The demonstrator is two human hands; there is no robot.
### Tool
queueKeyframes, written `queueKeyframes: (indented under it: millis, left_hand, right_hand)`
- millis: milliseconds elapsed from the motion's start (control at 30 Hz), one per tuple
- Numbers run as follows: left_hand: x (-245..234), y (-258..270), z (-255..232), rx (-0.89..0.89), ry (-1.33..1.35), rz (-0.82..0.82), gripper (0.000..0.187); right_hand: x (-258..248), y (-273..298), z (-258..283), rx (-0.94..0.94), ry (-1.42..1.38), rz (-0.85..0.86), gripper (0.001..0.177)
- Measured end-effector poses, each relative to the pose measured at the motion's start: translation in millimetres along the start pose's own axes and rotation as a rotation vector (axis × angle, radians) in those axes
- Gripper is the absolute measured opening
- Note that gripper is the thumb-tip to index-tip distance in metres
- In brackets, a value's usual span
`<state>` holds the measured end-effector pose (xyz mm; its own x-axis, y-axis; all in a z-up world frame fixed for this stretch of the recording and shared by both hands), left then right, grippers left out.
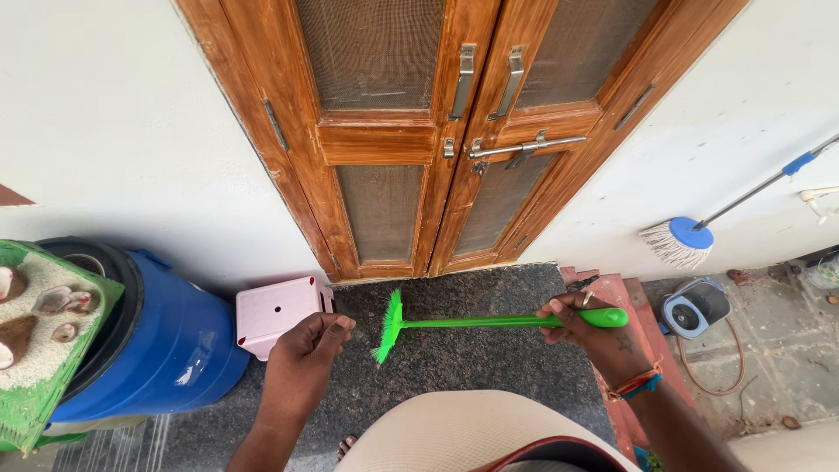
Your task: The person sweeps the granite floor and steps near a door and various storage containers using a green plastic brush.
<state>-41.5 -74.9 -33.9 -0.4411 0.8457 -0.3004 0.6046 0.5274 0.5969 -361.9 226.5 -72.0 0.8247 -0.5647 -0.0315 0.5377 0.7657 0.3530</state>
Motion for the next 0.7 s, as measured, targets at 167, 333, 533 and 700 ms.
queueKeyframes:
  millis: [167, 333, 533, 700]
  left_hand:
    - [-4.5, 0.1, 6.2, 0.05, 0.044, -0.013, 0.036]
    - [-5.5, 1.6, 8.2, 0.037, 0.024, -0.023, 0.035]
    - [-1.0, 0.1, 3.4, 0.026, 0.01, -0.009, 0.036]
    - [6.0, -1.7, -2.5, 0.035, -0.015, 0.027, 0.037]
  right_hand:
    - [14.9, -6.9, -38.0, 0.079, -0.13, -0.022, 0.032]
    - [6.8, -2.6, -73.2, 0.17, -0.024, 0.003, 0.033]
    - [-68.9, 17.3, -75.8, 0.133, 0.134, -0.098, 0.031]
    - [-127.6, 37.7, -72.5, -0.072, 0.175, -0.167, 0.021]
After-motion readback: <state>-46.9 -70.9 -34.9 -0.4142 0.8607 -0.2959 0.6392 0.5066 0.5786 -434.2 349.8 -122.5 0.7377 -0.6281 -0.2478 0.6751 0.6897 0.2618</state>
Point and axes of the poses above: each hand's wrist, its own y-axis away from the middle knuckle, its own x-axis out of the palm, z = x × y, the point moved 8 cm from there along -y, towards the middle knuckle, and after that the axes turned 14 degrees about z, right-handed, at the moved point
